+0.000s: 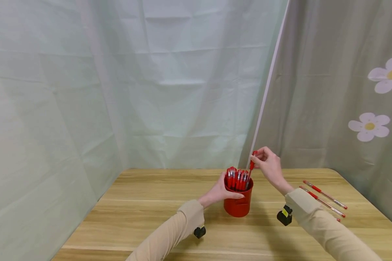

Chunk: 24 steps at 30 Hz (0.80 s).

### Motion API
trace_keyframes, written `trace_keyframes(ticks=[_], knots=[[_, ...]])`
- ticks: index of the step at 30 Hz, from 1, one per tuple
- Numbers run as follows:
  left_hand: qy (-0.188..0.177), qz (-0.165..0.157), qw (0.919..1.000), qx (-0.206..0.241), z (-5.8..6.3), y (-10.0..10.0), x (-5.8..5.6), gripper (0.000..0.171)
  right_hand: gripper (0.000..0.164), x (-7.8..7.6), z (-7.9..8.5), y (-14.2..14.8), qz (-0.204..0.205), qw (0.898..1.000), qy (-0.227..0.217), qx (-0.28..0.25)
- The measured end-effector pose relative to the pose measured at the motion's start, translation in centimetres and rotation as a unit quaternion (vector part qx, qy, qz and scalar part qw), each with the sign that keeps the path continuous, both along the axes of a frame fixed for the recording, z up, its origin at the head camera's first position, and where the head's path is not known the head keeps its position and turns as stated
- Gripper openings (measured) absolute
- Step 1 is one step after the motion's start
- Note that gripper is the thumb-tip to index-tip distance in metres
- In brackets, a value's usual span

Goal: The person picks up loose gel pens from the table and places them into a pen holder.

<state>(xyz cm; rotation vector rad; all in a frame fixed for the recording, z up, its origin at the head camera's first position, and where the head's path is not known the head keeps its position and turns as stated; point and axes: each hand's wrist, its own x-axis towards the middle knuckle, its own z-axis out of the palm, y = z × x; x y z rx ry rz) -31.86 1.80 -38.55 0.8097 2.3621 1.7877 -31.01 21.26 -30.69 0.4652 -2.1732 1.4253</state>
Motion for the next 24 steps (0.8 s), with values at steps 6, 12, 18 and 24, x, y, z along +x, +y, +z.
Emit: trace_keyframes(ticks=[6,12,18,24], knots=[[-0.001,0.001,1.0,-0.002,-0.1,0.0,-0.1,0.083,0.02,0.1,-0.7,-0.2,0.003,1.0,-0.017,0.011],[-0.004,-0.001,1.0,0.002,-0.1,0.0,0.0,0.083,0.018,0.1,-1.6,-0.4,-0.03,0.998,-0.007,0.047],[-0.007,0.003,1.0,0.0,0.0,0.1,0.1,0.085,0.018,0.1,-2.3,-0.7,-0.053,0.994,0.027,0.095],[-0.01,0.005,0.9999,-0.004,-0.1,0.1,0.1,0.083,0.026,0.2,-2.9,-0.7,-0.048,0.992,0.056,0.105]])
